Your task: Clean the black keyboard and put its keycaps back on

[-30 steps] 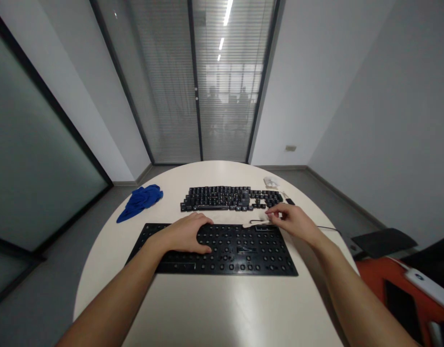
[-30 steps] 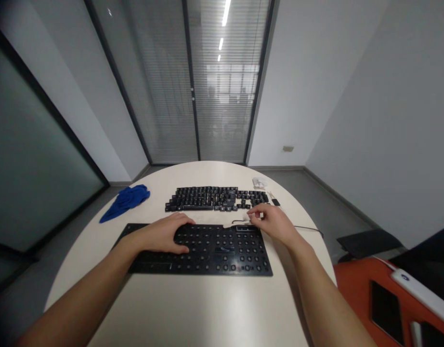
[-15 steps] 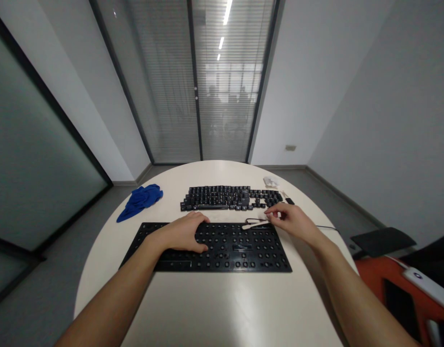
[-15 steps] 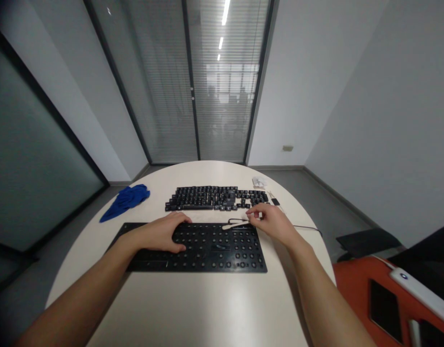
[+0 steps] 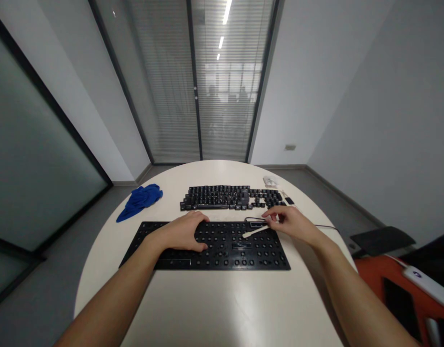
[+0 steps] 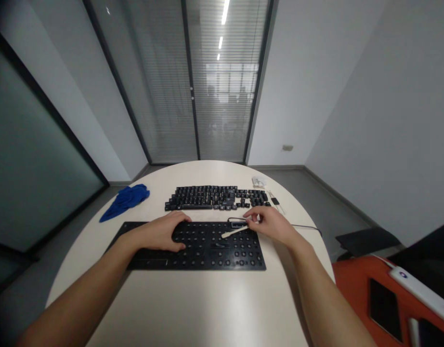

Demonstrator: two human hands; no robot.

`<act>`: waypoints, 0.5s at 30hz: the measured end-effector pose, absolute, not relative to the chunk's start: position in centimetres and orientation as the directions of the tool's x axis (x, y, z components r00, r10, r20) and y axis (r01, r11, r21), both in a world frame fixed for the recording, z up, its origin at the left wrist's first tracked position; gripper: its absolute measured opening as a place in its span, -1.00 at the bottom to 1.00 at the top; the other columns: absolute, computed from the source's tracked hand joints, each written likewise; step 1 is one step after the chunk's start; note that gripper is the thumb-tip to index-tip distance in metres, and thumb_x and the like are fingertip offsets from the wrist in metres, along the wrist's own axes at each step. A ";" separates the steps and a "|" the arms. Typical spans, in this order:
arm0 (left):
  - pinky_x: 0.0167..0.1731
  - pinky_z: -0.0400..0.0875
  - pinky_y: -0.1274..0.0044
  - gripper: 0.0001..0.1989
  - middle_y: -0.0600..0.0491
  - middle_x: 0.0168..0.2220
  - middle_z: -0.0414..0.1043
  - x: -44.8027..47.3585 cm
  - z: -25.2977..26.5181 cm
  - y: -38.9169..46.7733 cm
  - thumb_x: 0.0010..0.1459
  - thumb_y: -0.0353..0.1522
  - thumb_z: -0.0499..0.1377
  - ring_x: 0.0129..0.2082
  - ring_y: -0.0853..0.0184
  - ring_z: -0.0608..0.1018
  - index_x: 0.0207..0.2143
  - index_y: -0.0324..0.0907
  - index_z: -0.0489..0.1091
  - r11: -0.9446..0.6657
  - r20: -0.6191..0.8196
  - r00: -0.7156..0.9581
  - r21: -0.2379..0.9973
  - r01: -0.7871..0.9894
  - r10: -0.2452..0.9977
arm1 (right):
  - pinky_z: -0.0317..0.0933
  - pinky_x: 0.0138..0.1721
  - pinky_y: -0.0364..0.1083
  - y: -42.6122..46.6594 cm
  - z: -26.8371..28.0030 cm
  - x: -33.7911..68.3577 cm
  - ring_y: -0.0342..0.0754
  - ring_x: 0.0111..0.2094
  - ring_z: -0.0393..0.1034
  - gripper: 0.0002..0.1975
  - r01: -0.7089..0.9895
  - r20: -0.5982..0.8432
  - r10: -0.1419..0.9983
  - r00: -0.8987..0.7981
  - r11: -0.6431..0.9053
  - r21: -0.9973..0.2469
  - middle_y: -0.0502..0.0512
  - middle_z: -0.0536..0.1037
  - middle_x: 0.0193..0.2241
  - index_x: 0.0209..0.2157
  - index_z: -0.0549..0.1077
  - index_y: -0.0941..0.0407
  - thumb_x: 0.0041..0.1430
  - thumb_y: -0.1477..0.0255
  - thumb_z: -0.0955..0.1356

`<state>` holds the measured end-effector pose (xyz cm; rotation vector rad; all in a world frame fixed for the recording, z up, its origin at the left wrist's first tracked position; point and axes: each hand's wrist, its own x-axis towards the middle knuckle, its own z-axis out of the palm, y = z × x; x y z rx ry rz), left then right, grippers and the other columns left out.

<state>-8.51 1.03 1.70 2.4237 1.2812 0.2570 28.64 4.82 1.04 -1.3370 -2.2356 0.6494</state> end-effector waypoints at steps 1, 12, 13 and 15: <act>0.10 0.37 0.34 -0.33 -0.06 0.05 0.41 -8.5 1.7 1.0 -0.11 -0.19 0.38 0.07 0.06 0.46 0.08 -0.16 0.35 -0.509 -0.015 0.566 0.419 0.752 0.824 | 0.18 -0.41 -0.10 4.8 1.0 28.7 -0.06 -0.46 0.35 -0.74 0.677 0.134 0.892 -0.431 0.418 -0.606 0.04 0.50 -0.48 -0.21 0.63 0.13 0.13 0.34 0.36; 0.13 0.35 0.34 -0.33 -0.07 0.06 0.40 -8.2 2.0 1.0 -0.09 -0.17 0.37 0.08 0.07 0.45 0.09 -0.17 0.34 -0.501 -0.032 0.563 0.419 0.758 0.826 | 0.20 -0.38 -0.10 4.9 0.7 28.3 -0.05 -0.41 0.38 -0.73 0.655 0.153 0.867 -0.474 0.463 -0.597 0.07 0.54 -0.42 -0.19 0.62 0.13 0.20 0.30 0.36; 0.13 0.35 0.34 -0.33 -0.07 0.06 0.40 -8.1 2.0 1.0 -0.09 -0.17 0.37 0.07 0.06 0.45 0.09 -0.16 0.34 -0.498 -0.032 0.562 0.421 0.758 0.827 | 0.20 -0.37 -0.10 4.9 0.6 28.3 -0.05 -0.41 0.39 -0.73 0.652 0.153 0.862 -0.483 0.471 -0.594 0.08 0.55 -0.42 -0.19 0.62 0.12 0.20 0.29 0.36; 0.12 0.36 0.34 -0.34 -0.06 0.05 0.40 -8.1 2.1 1.0 -0.09 -0.18 0.37 0.07 0.06 0.46 0.08 -0.15 0.35 -0.496 -0.032 0.561 0.426 0.756 0.827 | 0.21 -0.37 -0.09 5.0 0.6 28.2 -0.04 -0.40 0.40 -0.73 0.649 0.152 0.856 -0.494 0.480 -0.591 0.08 0.57 -0.41 -0.18 0.63 0.11 0.21 0.27 0.36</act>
